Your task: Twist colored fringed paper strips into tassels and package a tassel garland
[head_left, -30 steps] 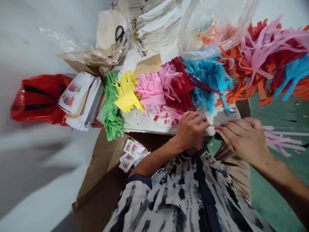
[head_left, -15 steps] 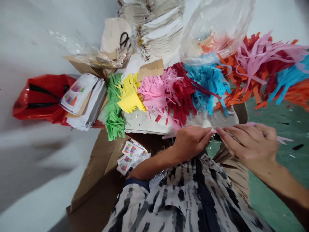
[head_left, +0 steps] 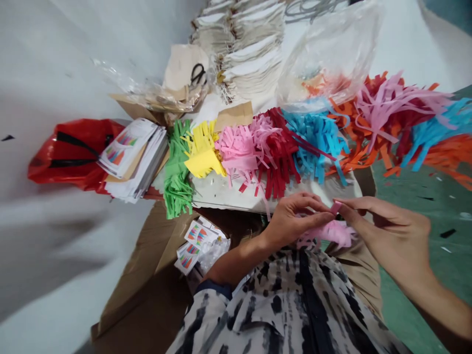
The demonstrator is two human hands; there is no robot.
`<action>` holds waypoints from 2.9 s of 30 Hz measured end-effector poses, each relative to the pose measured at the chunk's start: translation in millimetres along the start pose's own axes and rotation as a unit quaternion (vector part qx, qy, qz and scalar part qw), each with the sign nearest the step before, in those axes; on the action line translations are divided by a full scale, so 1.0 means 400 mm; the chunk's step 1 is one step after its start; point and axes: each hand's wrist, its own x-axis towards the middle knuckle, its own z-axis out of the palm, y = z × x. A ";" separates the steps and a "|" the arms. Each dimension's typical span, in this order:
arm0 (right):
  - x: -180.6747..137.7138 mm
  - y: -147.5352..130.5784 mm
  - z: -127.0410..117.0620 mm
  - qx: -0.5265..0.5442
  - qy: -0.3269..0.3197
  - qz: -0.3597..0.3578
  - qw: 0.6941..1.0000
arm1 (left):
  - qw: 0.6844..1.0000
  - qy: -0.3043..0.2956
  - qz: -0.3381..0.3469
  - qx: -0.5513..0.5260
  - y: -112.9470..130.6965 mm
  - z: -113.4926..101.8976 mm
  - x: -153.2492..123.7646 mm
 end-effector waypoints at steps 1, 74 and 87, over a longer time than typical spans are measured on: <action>0.004 0.001 0.004 0.024 -0.007 0.030 0.999 | 1.000 0.003 0.017 0.004 -0.003 0.002 0.002; 0.149 -0.081 0.010 -0.217 -0.286 -0.346 0.867 | 0.867 0.096 0.307 0.381 0.030 -0.087 -0.053; 0.134 -0.065 -0.009 -0.192 -0.291 -0.282 0.894 | 0.962 0.073 0.179 0.193 -0.002 -0.069 -0.065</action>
